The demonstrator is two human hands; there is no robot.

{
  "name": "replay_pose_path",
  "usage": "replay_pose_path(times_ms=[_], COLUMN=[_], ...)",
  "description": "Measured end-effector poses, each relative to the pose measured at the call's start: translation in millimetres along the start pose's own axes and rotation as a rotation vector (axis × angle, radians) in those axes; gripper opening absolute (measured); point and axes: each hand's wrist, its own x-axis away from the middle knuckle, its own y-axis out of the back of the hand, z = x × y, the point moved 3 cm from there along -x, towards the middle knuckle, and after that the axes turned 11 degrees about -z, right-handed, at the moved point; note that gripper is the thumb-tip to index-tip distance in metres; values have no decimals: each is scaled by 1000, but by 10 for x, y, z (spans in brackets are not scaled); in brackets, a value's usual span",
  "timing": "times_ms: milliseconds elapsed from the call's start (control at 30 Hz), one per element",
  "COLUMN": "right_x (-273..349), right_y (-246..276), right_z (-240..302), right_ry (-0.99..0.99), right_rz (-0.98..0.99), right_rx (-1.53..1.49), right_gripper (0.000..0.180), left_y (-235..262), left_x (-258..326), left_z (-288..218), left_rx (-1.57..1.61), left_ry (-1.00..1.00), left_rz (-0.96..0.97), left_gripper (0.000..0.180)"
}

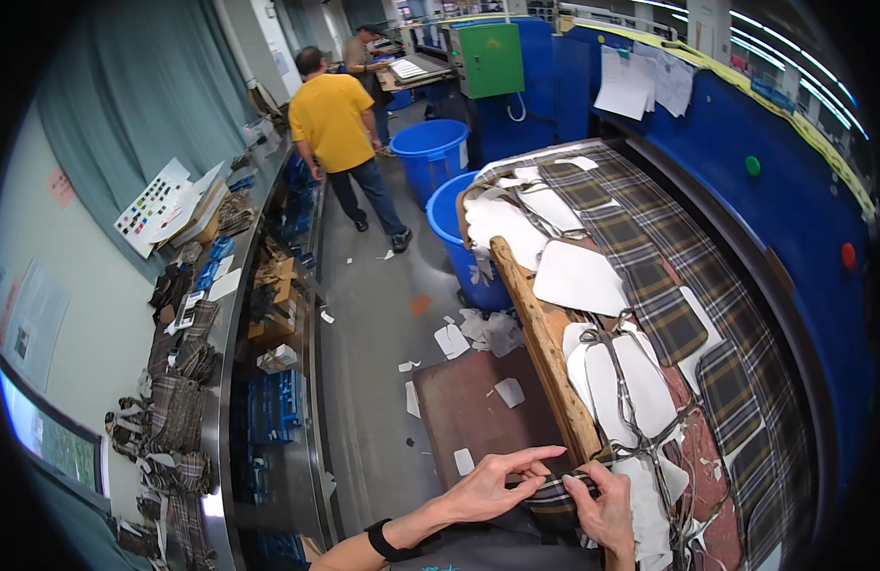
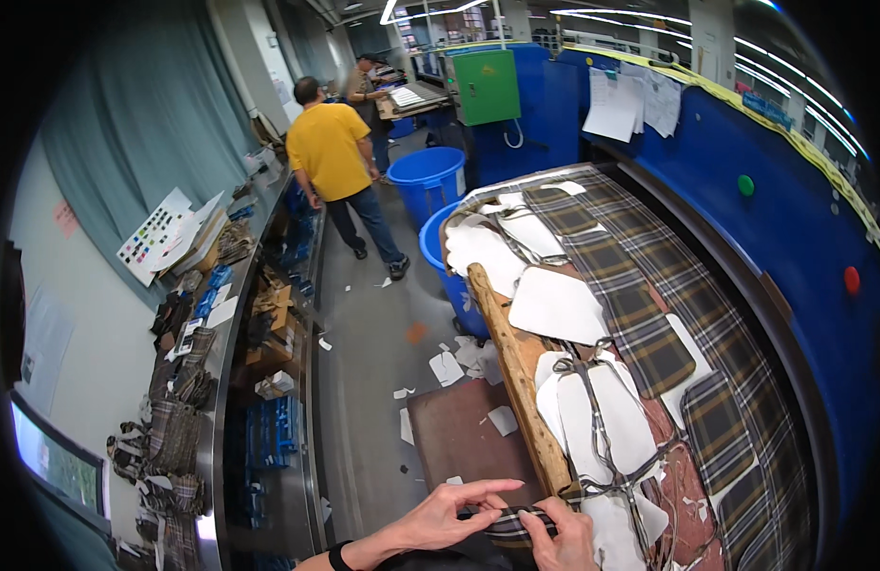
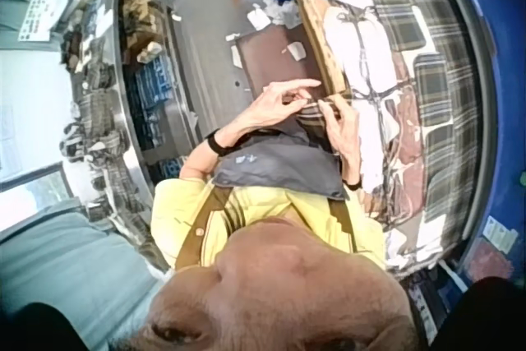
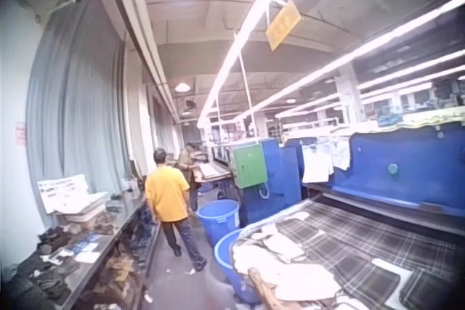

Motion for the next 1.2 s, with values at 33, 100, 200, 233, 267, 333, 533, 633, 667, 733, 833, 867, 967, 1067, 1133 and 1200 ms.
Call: replay_pose_path(times_ms=[33,100,200,233,267,333,533,633,667,733,833,867,967,1067,1133,1200], right_x=[4,-14,-21,4,10,81,32,179,310,486,800,886,1148,1330,1447,1578], right_y=[4,-53,-96,-86,-69,-58,7,5,66,152,171,189,220,420,636,831], right_z=[-8,69,100,56,41,-92,29,-110,-121,-73,-120,-135,-222,-217,-216,-309], right_ry=[6,-58,-23,20,-57,-202,-135,-54,-99,-141,-258,-198,-85,-66,-212,-280], right_rz=[-9,-1,18,9,-19,-195,-266,-218,-245,-217,-327,-352,-440,-441,-335,-279], right_rx=[-13,-5,58,72,14,-189,-83,-256,-204,-131,-125,-91,-37,-147,-228,-262], right_gripper=[13,12,11,10,9,10,25,20,20,20,19,18,17,17,19,21], left_y=[28,79,168,149,186,166,233,161,55,-115,-373,-438,-624,-819,-998,-1215], left_x=[-1,16,96,78,9,-135,-355,-427,-424,-413,-425,-413,-338,-260,-201,-122], left_z=[-8,9,82,114,123,140,0,97,107,55,-81,-83,-118,-190,-235,-253], left_rx=[17,66,136,193,173,239,315,51,41,13,-35,-77,-86,-125,-127,-122], left_ry=[28,103,192,186,170,213,302,213,217,255,260,270,310,315,267,335], left_rz=[9,17,6,25,53,147,-1,184,259,355,518,545,599,589,596,577], left_gripper=[49,51,53,54,55,58,55,59,59,59,59,60,61,61,62,63])
